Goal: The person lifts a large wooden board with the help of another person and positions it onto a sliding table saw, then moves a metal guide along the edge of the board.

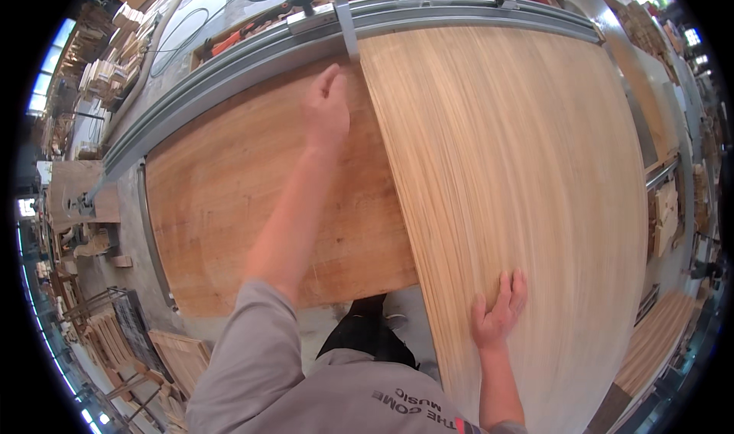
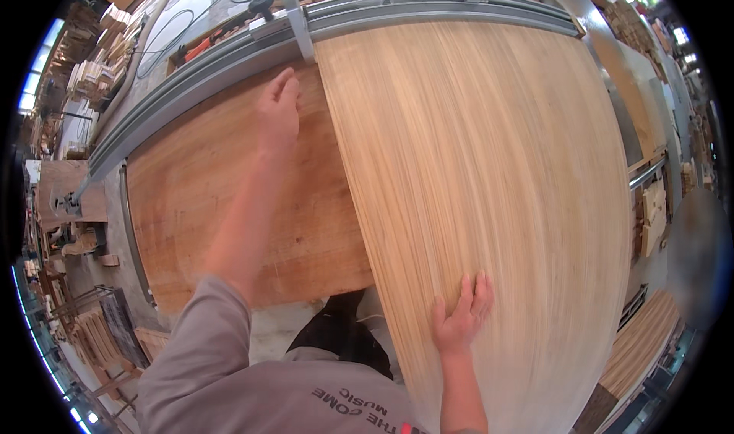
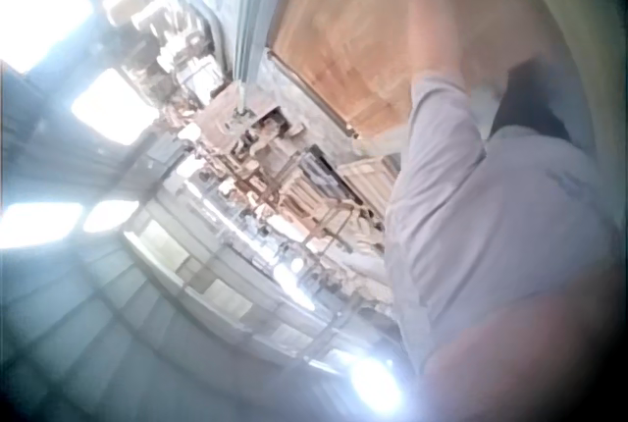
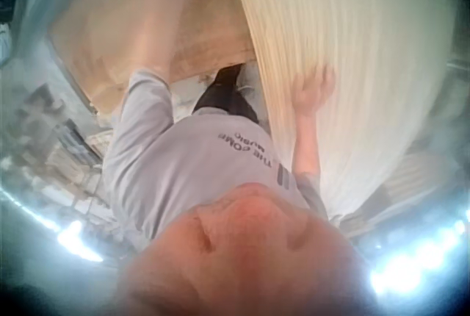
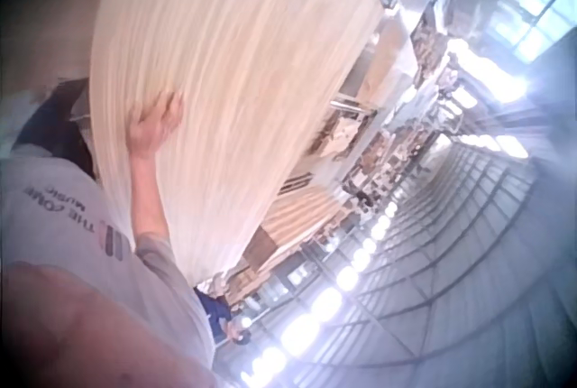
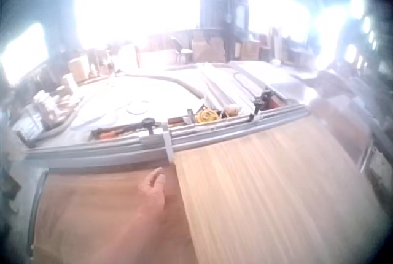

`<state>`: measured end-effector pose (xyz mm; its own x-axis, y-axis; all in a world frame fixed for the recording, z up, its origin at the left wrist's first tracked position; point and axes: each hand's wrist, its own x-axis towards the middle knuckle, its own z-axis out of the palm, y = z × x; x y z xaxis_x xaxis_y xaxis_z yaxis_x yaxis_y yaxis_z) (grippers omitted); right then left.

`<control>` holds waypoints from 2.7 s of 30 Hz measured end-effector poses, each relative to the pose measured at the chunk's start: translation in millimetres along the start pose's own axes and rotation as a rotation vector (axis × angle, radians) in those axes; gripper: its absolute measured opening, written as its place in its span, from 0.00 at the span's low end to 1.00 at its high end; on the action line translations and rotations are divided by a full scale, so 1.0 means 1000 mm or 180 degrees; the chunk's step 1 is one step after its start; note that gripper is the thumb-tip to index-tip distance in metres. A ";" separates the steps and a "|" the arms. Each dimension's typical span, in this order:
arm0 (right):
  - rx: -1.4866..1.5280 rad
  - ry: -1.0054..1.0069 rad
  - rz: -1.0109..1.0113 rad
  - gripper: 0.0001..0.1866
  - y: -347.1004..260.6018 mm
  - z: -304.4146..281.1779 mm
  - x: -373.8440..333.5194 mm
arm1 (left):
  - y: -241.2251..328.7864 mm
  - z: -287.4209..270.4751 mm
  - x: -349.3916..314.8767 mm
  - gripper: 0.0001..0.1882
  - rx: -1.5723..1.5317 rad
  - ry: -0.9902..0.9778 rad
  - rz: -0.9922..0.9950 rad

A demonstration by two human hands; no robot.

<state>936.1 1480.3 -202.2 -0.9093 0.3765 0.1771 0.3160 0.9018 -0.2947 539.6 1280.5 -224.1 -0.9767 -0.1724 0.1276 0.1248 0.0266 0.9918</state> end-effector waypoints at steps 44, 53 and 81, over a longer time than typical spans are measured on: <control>0.0828 0.0507 0.0996 0.26 0.002 -0.134 -0.852 | -0.004 -0.551 -0.850 0.18 0.2072 -0.1827 -0.2356; 0.1923 -0.1491 0.3593 0.27 0.067 0.017 -1.112 | -0.024 -0.575 -0.919 0.19 0.2155 -0.2463 -0.1936; 0.0661 -0.1288 0.3384 0.26 0.041 -0.015 -1.510 | -0.136 -0.736 -1.159 0.15 0.3506 -0.4616 0.0727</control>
<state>2326.5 952.1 -467.3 -0.2430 0.7951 -0.5556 0.9573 0.1039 -0.2699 1783.4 752.5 -503.9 -0.3975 0.7977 -0.4534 0.6879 0.5861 0.4281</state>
